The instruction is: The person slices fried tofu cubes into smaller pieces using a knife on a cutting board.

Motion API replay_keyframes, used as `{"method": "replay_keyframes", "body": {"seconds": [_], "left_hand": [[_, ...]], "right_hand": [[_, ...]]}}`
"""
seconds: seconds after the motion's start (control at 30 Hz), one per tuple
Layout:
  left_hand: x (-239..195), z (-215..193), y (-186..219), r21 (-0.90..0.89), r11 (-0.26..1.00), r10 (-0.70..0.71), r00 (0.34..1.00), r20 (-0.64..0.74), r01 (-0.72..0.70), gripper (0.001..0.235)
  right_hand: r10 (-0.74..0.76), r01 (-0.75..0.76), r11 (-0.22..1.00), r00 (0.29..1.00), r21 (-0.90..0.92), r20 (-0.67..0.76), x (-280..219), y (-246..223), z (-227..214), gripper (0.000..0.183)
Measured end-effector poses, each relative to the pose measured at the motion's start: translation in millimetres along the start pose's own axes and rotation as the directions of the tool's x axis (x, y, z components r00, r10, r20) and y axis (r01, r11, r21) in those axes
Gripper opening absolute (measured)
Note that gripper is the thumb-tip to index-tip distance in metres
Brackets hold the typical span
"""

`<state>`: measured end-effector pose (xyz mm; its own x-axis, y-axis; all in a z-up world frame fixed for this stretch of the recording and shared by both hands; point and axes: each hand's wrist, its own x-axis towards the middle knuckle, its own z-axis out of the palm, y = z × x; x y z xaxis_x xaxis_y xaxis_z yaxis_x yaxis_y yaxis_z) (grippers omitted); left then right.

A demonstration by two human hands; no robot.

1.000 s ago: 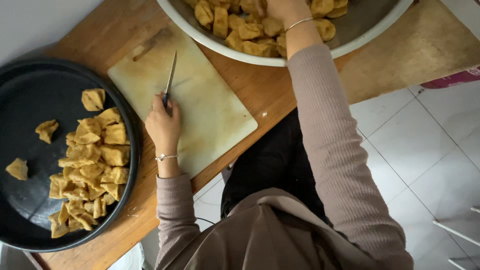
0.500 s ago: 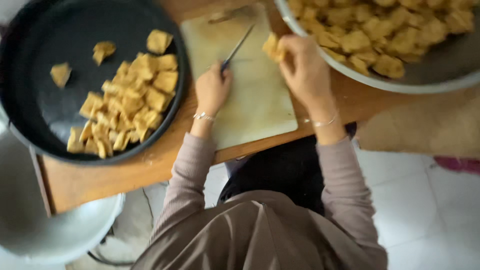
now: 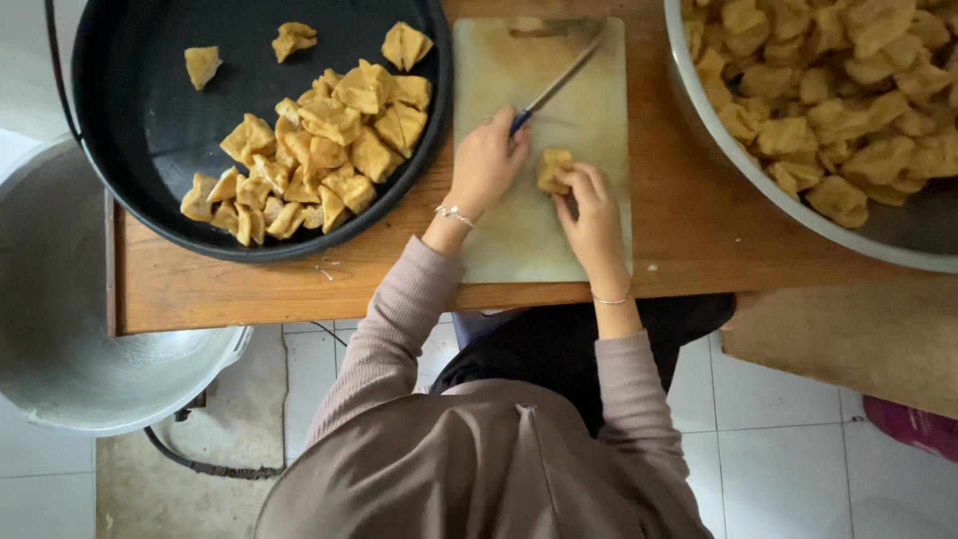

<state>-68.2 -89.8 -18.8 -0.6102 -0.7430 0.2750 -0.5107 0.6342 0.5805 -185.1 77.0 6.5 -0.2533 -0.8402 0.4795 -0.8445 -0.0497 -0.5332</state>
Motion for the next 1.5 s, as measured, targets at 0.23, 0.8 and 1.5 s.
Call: {"method": "replay_keyframes", "body": {"seconds": [0.23,0.8,1.5], "left_hand": [[-51,-34,23,0.055,0.980,0.182,0.971,0.156,-0.193,0.016],[-109,-67,59,0.615,0.696,0.229,0.926,0.300,-0.371,0.014],[-107,-18,51,0.534,0.842,-0.067,0.965,0.254,-0.082,0.011]], "right_hand": [[0.105,-0.104,0.994,0.994,0.045,-0.024,-10,-2,4,0.016],[0.100,-0.095,0.990,0.994,0.108,-0.040,-10,9,5,0.023],[0.068,-0.071,0.990,0.997,0.120,0.030,-5,6,-1,0.020]]}}
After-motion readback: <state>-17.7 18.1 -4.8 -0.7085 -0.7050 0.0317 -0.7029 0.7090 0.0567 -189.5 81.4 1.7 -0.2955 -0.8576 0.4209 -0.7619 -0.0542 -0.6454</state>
